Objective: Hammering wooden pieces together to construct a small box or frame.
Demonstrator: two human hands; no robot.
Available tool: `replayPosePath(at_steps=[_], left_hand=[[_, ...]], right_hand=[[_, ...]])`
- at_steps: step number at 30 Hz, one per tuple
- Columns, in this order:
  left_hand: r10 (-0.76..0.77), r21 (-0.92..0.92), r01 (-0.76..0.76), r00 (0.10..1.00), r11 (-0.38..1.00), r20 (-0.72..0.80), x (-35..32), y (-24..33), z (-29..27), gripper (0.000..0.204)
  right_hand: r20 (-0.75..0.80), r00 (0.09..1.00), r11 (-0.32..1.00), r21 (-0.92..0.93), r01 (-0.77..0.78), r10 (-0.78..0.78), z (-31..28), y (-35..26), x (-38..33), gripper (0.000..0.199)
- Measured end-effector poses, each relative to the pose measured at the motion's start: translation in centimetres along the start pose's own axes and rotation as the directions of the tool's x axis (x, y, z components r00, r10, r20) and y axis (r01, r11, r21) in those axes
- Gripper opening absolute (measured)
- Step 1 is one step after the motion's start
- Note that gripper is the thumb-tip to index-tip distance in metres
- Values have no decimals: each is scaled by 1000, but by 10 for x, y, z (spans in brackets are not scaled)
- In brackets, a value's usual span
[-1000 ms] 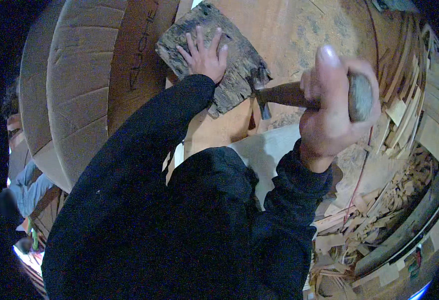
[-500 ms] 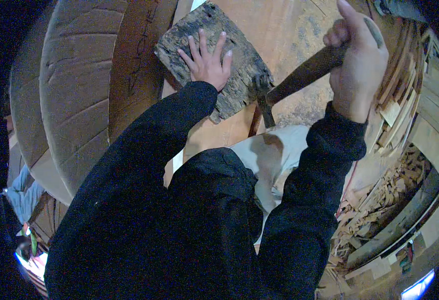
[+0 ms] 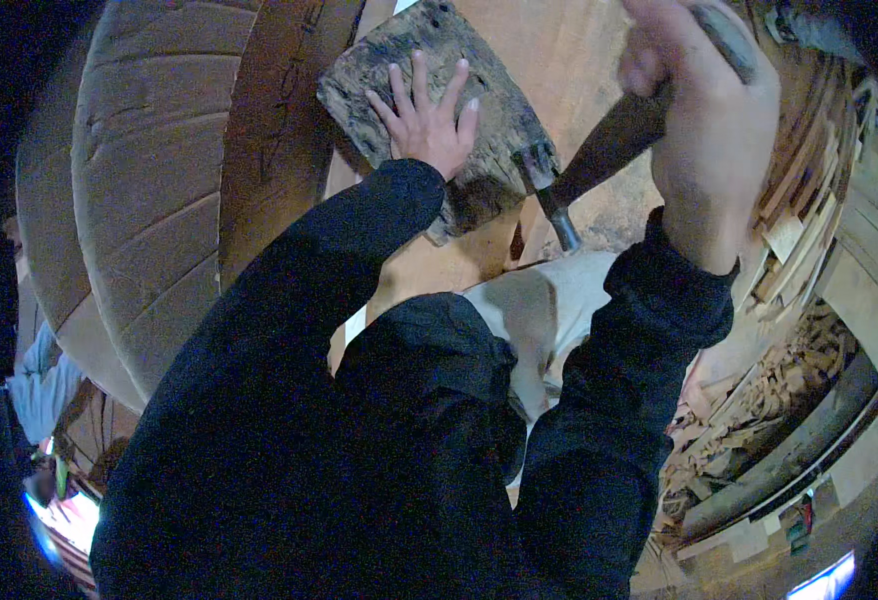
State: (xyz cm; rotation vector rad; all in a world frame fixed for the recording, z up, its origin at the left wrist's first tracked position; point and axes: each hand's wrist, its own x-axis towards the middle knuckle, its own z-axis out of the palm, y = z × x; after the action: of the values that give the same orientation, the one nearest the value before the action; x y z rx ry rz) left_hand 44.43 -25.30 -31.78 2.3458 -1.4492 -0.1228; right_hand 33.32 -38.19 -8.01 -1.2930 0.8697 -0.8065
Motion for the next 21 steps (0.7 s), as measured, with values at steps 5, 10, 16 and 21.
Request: replayPosePath(at_steps=[5, 10, 16, 21], left_hand=[[-5, 10, 5, 1000, 1000, -11, 3, 1, 0, 49], [16, 25, -15, 999, 1000, -35, 1, 4, 6, 49], [-3, 69, 5, 1000, 998, -27, -1, -1, 3, 50], [6, 60, -4, 999, 998, -38, -1, -2, 7, 51]], right_hand=[[-237, 965, 990, -115, 86, -111, 8, -4, -24, 12], [-335, 903, 963, -127, 240, -269, 4, 1, -57, 15], [-431, 858, 932, 93, 351, -280, -5, 8, -89, 14], [-413, 849, 921, 58, 386, -330, -9, 8, -103, 13]])
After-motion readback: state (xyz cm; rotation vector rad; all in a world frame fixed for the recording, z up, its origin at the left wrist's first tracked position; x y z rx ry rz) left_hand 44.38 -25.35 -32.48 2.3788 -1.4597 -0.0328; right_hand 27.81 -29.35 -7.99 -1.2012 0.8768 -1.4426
